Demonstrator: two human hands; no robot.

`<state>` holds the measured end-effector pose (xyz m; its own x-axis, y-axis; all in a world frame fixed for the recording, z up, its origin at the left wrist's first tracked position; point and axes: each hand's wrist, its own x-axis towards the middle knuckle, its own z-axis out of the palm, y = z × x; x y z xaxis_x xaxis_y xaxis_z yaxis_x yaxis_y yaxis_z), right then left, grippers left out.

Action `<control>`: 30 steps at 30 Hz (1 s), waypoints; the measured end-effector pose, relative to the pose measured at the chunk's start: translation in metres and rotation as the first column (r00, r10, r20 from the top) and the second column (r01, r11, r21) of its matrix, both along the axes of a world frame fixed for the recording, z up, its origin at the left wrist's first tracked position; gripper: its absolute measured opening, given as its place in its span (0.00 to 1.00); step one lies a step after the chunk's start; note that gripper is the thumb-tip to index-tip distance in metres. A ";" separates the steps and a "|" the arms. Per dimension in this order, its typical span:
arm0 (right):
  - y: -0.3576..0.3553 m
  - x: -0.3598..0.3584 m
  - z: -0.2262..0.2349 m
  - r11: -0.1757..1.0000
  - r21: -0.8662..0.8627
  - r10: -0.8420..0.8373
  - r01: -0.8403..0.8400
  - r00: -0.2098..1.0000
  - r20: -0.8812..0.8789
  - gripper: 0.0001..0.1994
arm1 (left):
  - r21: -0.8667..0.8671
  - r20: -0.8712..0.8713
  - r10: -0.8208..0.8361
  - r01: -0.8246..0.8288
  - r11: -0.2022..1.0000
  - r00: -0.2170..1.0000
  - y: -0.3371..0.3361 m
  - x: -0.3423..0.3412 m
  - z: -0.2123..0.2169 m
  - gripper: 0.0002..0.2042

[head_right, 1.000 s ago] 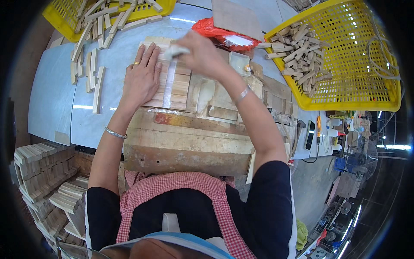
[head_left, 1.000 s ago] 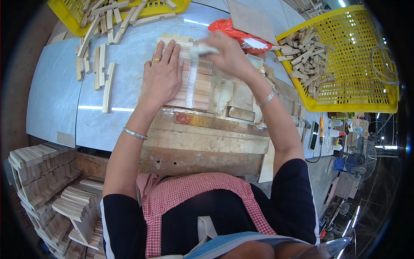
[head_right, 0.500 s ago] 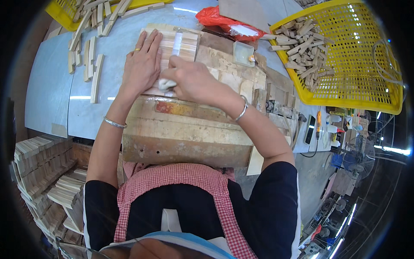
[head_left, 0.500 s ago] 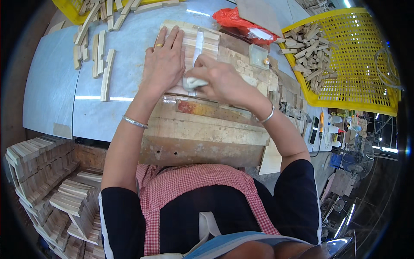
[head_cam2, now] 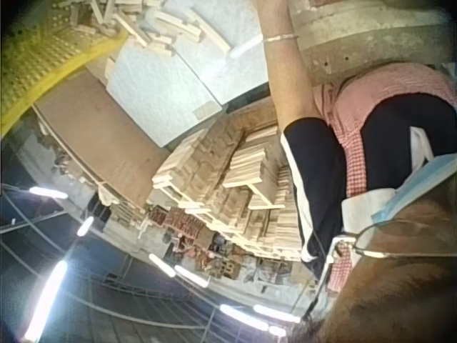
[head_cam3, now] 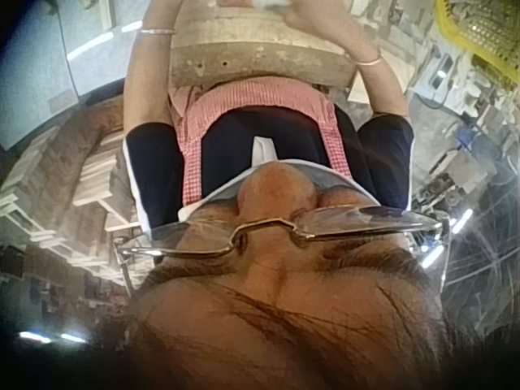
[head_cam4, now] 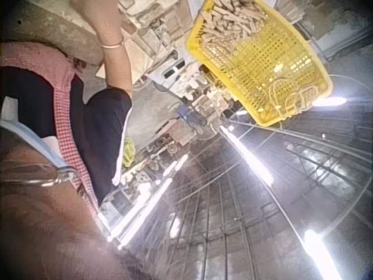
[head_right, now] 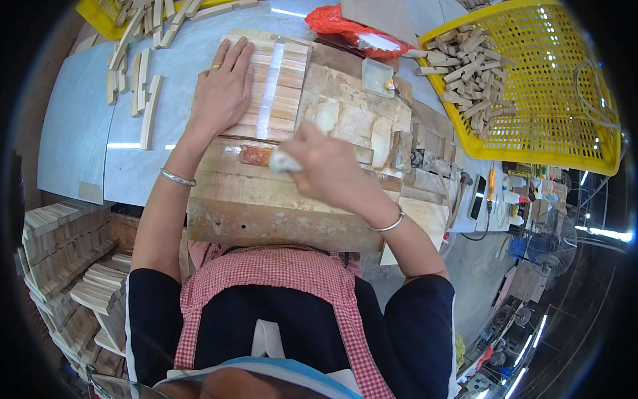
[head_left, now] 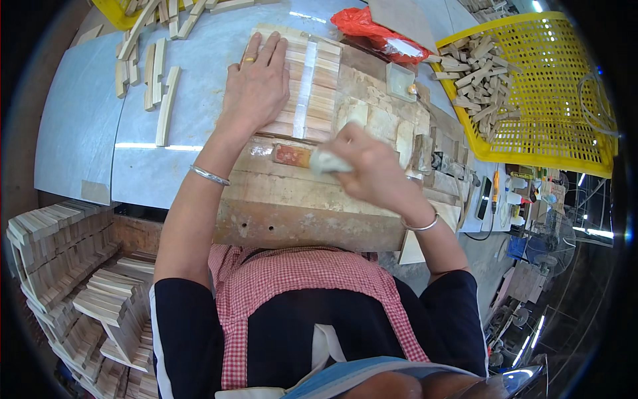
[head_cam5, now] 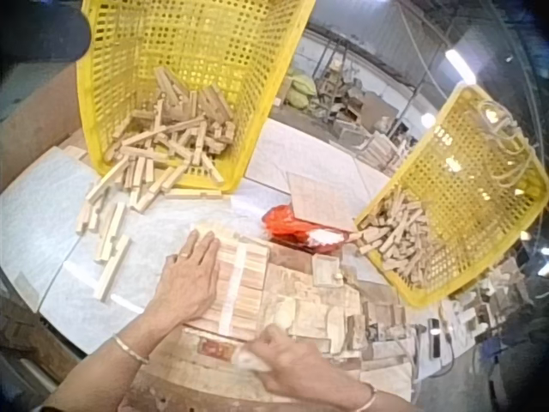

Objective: Applying glue to wood slats and assembling them into a larger structure.

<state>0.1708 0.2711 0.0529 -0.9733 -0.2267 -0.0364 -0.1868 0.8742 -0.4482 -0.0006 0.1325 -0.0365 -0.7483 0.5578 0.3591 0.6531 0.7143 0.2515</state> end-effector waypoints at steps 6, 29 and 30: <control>-0.008 -0.034 -0.006 0.995 0.075 -0.060 0.068 0.993 -0.105 0.14 | 0.021 -0.013 -0.009 0.009 1.000 1.000 0.003 -0.001 0.001 0.22; 0.090 -0.203 -0.016 0.891 0.451 0.193 -0.057 0.946 -0.262 0.12 | -0.061 0.076 -0.004 0.009 0.998 0.997 -0.002 0.003 0.014 0.22; 0.081 -0.206 -0.019 0.891 0.451 0.191 -0.055 0.946 -0.263 0.12 | -0.048 0.080 -0.005 0.009 0.999 0.997 -0.002 0.003 0.013 0.22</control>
